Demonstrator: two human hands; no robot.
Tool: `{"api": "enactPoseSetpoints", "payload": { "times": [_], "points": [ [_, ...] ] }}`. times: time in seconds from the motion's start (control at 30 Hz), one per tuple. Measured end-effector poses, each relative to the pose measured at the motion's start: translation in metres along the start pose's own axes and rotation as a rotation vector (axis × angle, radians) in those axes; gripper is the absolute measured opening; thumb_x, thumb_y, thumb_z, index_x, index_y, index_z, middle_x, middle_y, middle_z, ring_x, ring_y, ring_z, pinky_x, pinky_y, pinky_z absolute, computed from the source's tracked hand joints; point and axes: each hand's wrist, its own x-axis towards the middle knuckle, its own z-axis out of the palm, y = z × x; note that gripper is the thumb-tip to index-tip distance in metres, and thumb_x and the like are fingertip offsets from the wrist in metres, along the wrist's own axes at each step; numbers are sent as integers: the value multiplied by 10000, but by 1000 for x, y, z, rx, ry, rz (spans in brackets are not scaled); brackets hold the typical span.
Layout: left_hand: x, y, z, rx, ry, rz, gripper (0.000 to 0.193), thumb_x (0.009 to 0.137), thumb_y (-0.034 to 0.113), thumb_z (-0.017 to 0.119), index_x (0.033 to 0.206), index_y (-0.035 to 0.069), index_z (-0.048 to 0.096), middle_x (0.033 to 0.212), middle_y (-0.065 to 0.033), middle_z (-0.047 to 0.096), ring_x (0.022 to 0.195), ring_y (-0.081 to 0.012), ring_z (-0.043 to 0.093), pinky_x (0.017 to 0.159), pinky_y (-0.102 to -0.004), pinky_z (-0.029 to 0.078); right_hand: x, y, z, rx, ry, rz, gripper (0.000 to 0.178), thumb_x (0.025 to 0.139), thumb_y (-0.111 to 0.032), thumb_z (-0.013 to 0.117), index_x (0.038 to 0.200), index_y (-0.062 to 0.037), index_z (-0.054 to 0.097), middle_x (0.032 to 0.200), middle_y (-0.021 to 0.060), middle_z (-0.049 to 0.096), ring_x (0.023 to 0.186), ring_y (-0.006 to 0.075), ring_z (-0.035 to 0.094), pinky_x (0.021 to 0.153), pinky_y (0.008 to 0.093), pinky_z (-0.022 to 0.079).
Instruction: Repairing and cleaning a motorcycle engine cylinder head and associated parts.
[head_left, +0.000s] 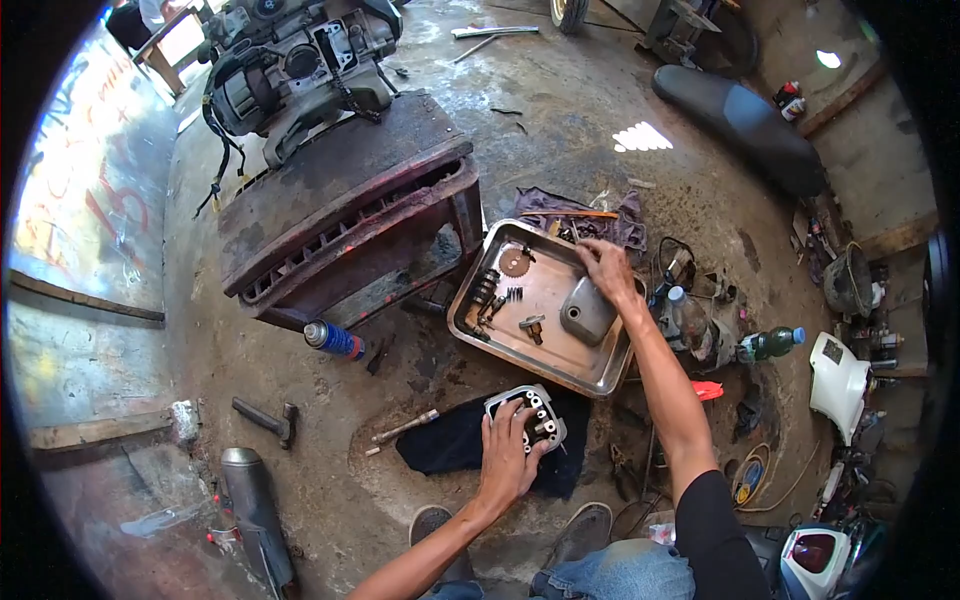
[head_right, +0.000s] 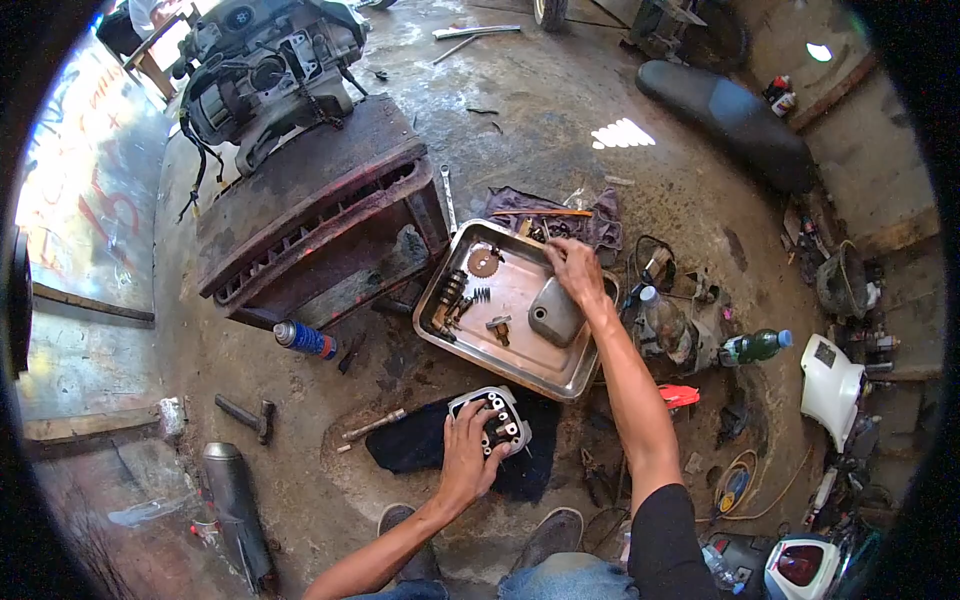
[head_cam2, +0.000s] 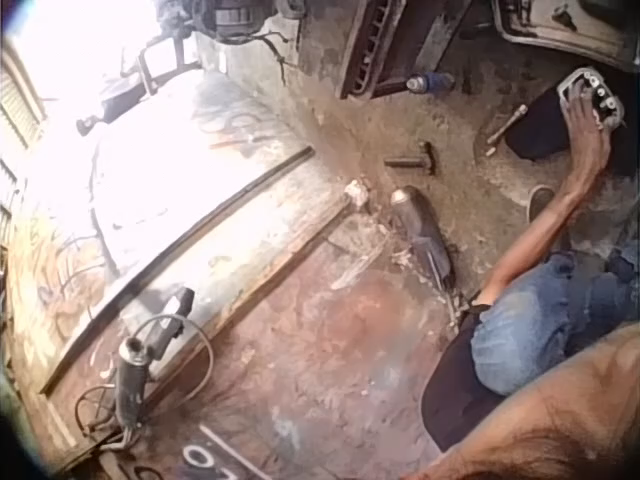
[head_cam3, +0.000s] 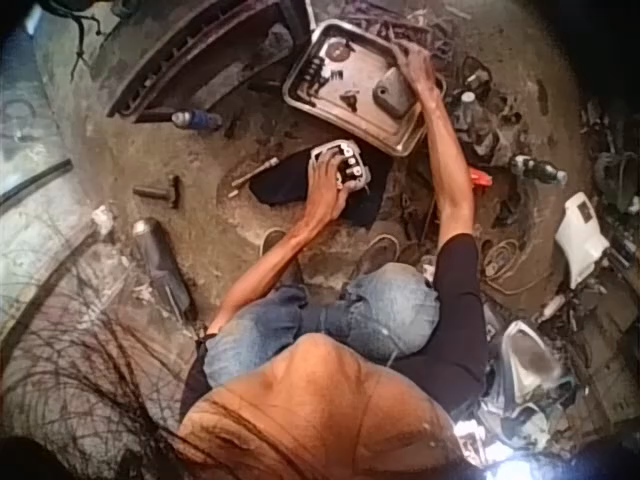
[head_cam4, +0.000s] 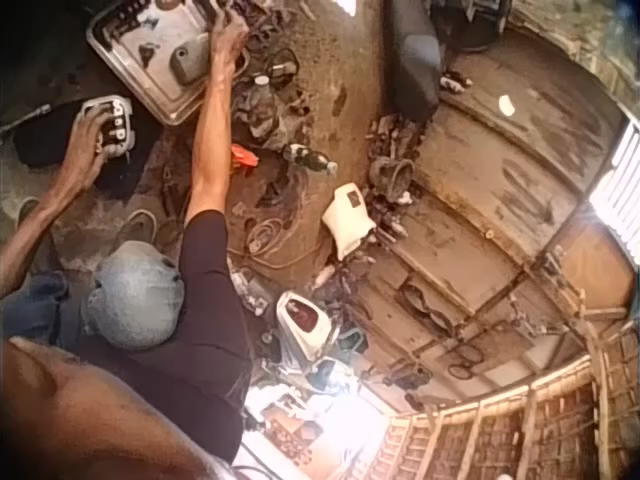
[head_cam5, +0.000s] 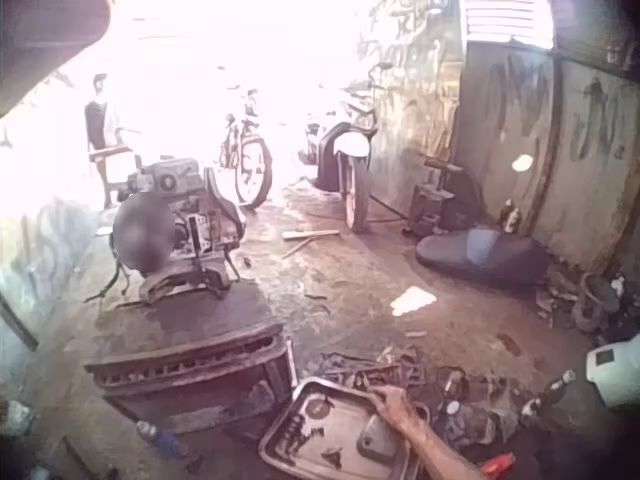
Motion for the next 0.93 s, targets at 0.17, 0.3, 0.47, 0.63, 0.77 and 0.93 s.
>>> {"api": "enactPoseSetpoints", "payload": {
  "times": [0.17, 0.3, 0.47, 0.63, 0.77, 0.93],
  "points": [
    [2, 6, -4, 8, -12, -20, 635, 879, 213, 762, 1417, 60, 461, 1507, -176, 407, 1451, -405, 357, 1198, -650, 232, -25, 16, 20, 226, 39, -153, 224, 972, -197, 699, 1102, -31, 775, 1037, 182, 742, 959, 325, 722, 844, 381, 548],
    [0, 3, -4, 11, -17, -27, 628, 882, 221, 771, 1400, 39, 466, 1496, -206, 424, 1429, -423, 391, 1207, -643, 211, -22, 12, 23, 234, 60, -114, 221, 973, -190, 691, 1102, -28, 769, 999, 178, 700, 939, 357, 692, 836, 414, 533],
    [3, 7, -2, 2, -13, -16, 622, 887, 219, 768, 1399, 38, 467, 1489, -212, 422, 1423, -429, 395, 1204, -644, 214, 12, 17, 18, 142, 173, -77, 183, 925, -132, 700, 1073, -75, 792, 975, 161, 679, 947, 347, 674, 882, 431, 532],
    [1, 3, -4, 10, -14, -14, 626, 889, 221, 770, 1406, 43, 465, 1490, -212, 415, 1423, -426, 394, 1199, -646, 219, 26, -5, 34, -87, 38, -244, 253, 841, -63, 737, 1078, -115, 810, 1001, 146, 667, 1053, 342, 639, 945, 438, 525],
    [1, 5, -4, 3, -19, -11, 630, 892, 222, 769, 1413, 49, 461, 1495, -203, 409, 1428, -422, 386, 1202, -642, 219, 37, 4, 48, -193, 41, -227, 268, 857, -47, 685, 1074, -143, 810, 1043, 130, 678, 1058, 333, 654, 952, 448, 530],
    [1, 2, -3, -5, -26, -9, 627, 900, 240, 762, 1421, 65, 460, 1509, -190, 396, 1440, -422, 373, 1209, -639, 211, 50, 11, 50, -268, -14, -237, 323, 867, -38, 642, 1125, -164, 791, 1076, 113, 686, 1078, 326, 662, 959, 451, 523]
  ]
}}
